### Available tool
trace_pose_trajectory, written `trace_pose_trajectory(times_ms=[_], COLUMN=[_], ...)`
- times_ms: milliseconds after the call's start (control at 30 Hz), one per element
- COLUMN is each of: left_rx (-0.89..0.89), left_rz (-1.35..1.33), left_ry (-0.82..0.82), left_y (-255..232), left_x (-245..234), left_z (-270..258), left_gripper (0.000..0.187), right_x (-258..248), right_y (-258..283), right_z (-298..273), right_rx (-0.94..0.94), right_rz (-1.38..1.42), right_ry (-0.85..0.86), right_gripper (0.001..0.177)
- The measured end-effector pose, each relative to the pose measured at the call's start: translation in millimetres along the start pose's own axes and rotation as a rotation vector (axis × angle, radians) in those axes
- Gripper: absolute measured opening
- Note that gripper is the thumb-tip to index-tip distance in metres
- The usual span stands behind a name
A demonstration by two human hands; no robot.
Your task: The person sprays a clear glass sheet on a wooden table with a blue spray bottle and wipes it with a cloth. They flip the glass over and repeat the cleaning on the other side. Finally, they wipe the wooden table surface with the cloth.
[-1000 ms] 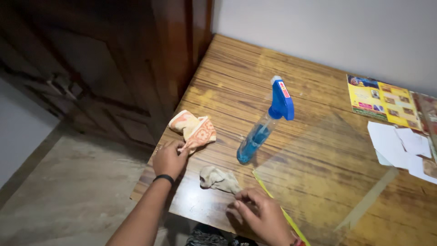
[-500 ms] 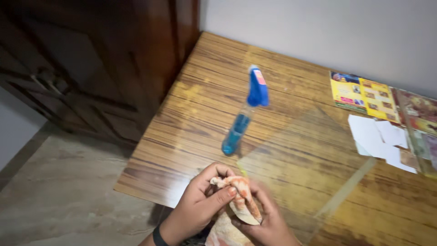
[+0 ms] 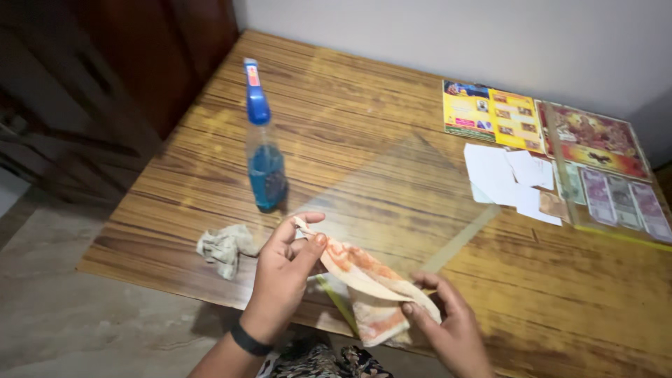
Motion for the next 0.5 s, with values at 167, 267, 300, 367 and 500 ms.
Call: trace_pose_trajectory(times_ms=[167,267,300,367,500], left_rx=[-0.027,-0.015,-0.007,-0.001,-0.151], left_rz=[0.019,0.013,0.016,0.05,-0.125], left_ry=[-0.059,-0.018,0.004,0.058,0.155], left_y=[14,16,15,15,25], left_x=[21,35,39,47,59], left_z=[14,21,23,24,22], left_gripper=[0.042,0.044,0.045,0.045,0.047], right_x=[-39,-43,-34,-10,58], right_y=[23,57,68,76,48], right_z=[9,15,15,15,9], right_rx=[-0.07,-0.351,-0.46,-0.556,-0.4], right_rz=[-0.329,-0.545,-0.577,-0.584,-0.586], right_ry=[-0.101,-0.173,-0.16,-0.08,0.133], right_gripper=[0.034,0.056,0.057,0.062,0.082])
Point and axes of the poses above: each hand's wrist, its own z-axis towards the middle knuckle, its own x-axis out of the palm, y = z × x, the point moved 8 cm from there along z, towards the middle knuckle, and after that the axes turned 1 degree about -z, right-handed, at the moved point
